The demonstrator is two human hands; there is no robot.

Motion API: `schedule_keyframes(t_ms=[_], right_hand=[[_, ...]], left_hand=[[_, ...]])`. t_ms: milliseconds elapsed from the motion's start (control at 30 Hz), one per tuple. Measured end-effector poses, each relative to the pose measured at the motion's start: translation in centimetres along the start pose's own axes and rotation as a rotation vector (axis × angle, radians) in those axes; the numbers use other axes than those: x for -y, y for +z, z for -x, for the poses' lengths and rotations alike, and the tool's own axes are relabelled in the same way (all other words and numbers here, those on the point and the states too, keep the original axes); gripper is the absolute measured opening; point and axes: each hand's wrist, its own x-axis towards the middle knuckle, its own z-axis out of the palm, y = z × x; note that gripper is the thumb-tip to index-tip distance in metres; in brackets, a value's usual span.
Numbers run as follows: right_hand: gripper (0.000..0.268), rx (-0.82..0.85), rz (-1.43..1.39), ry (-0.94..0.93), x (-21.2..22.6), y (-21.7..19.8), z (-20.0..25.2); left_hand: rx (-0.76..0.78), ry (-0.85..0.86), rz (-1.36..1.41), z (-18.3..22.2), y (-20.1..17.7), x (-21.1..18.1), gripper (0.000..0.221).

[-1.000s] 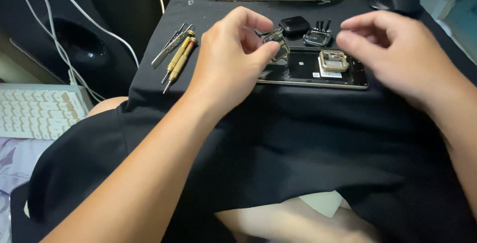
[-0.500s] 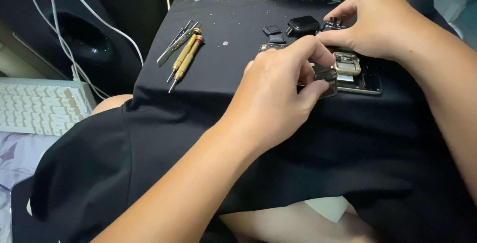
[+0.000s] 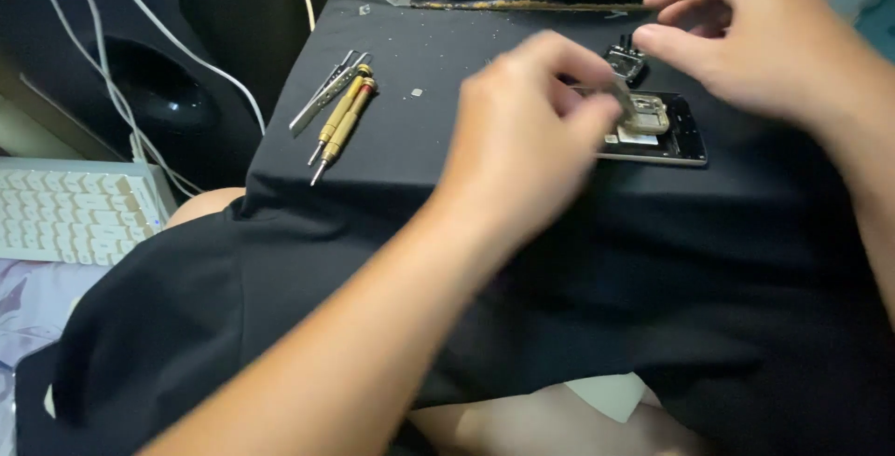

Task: Using precision tools to install small electronic components into a device housing, likely a smartwatch.

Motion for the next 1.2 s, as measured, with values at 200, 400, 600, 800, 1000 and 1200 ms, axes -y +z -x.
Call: schedule_keyframes(t_ms=[200,400,600,800,1000,1200], right_hand=[[0.052,-0.009,-0.125,0.264,3.6,-0.4,4.8],[0.079,0.055,-0.183,0.267,6.3,-1.0,6.0],[0.096,0.148,-0.084,0.357,7.5,-0.5,5.8],[0.087,0.113,-0.112,0.254,5.5,-0.3,6.0],[0.081,0.101,-0.177,0.205,4.7,-0.6,5.6],[0.051,0.067,-0.124,0.293,2.2,-0.2,0.4]], left_hand=[[-0.172,0.032,-0.403,-10.3,-3.5,8.1,0.011],[-0.067,-0.010,-0.802,-13.8,-3.6,10.6,0.024],[0.189,0.257,-0.736,-11.2,0.5,6.1,0.051],[0.090,0.246,-0.750,-13.8,0.6,8.3,0.035],[0.059,0.396,-0.692,-14.4,-0.3,7.6,0.036],[0.362,0.390,-0.566,-4.5,-3.2,2.8,0.055]])
